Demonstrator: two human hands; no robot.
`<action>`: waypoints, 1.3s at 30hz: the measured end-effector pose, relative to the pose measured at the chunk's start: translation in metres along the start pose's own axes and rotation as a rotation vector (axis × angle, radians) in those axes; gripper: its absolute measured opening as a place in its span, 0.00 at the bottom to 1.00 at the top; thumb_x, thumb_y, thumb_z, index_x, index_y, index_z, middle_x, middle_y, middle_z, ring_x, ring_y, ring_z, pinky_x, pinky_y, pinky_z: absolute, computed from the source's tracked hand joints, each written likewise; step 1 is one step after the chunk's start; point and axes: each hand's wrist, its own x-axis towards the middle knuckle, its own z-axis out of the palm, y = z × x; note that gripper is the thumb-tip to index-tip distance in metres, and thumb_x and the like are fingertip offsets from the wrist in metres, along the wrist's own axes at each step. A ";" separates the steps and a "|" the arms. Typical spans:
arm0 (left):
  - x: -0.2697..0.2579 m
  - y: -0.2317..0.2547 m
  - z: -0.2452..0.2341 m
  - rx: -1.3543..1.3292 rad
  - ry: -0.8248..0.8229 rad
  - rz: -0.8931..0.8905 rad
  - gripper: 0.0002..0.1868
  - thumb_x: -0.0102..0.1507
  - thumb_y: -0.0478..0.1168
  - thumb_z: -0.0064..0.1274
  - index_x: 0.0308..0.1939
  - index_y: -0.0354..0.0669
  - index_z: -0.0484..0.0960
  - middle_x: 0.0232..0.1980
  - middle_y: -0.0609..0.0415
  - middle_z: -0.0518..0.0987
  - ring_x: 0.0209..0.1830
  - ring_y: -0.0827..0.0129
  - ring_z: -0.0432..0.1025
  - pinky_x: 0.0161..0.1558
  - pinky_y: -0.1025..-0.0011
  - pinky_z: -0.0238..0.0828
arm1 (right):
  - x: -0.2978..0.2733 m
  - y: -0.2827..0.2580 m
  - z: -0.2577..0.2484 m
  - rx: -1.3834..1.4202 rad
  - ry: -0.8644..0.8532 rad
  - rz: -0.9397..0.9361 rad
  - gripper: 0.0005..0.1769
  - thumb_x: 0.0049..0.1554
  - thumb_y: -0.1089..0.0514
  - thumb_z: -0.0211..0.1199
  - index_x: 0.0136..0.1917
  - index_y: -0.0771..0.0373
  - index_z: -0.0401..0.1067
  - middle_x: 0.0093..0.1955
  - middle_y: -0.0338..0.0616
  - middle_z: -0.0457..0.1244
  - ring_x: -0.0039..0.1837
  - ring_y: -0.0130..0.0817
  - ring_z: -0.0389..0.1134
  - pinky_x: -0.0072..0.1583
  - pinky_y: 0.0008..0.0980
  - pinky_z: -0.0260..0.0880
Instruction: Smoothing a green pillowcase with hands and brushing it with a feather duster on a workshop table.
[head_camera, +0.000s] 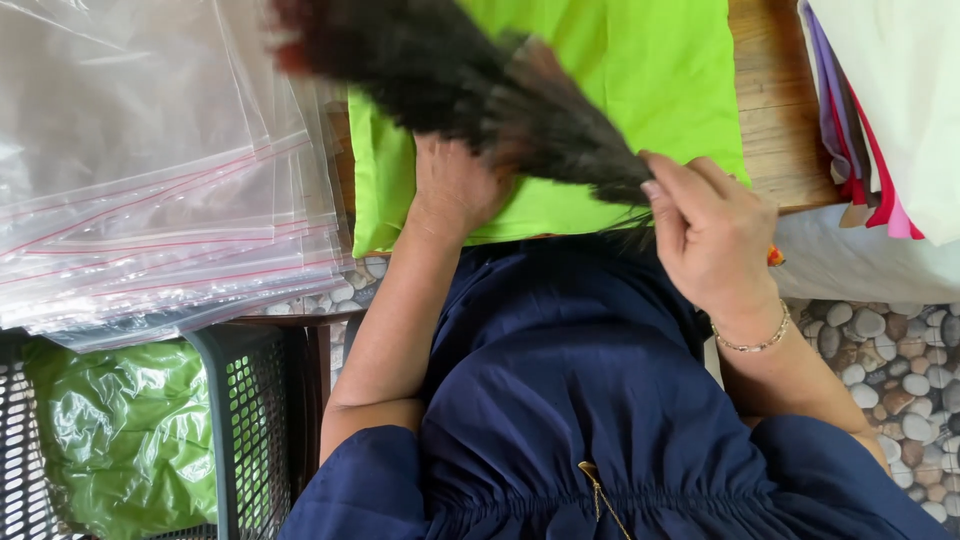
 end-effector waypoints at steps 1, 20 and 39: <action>0.001 0.001 -0.002 -0.003 -0.034 -0.023 0.28 0.65 0.58 0.33 0.45 0.35 0.73 0.46 0.37 0.70 0.56 0.42 0.54 0.66 0.40 0.34 | 0.000 -0.003 0.002 -0.007 -0.031 -0.048 0.07 0.64 0.65 0.57 0.53 0.63 0.75 0.35 0.39 0.60 0.32 0.34 0.58 0.33 0.29 0.54; -0.004 -0.001 0.000 0.058 -0.054 -0.051 0.34 0.69 0.61 0.32 0.71 0.42 0.56 0.73 0.43 0.48 0.74 0.44 0.38 0.70 0.43 0.33 | -0.023 0.025 -0.011 -0.088 0.139 0.112 0.11 0.68 0.67 0.53 0.57 0.74 0.75 0.40 0.53 0.62 0.40 0.46 0.61 0.40 0.39 0.58; -0.004 0.001 -0.001 0.053 -0.021 -0.035 0.34 0.69 0.60 0.33 0.70 0.40 0.58 0.73 0.43 0.49 0.73 0.43 0.40 0.70 0.42 0.35 | -0.033 0.048 -0.022 -0.140 0.164 0.115 0.10 0.68 0.69 0.55 0.57 0.76 0.75 0.43 0.55 0.64 0.42 0.48 0.62 0.43 0.40 0.61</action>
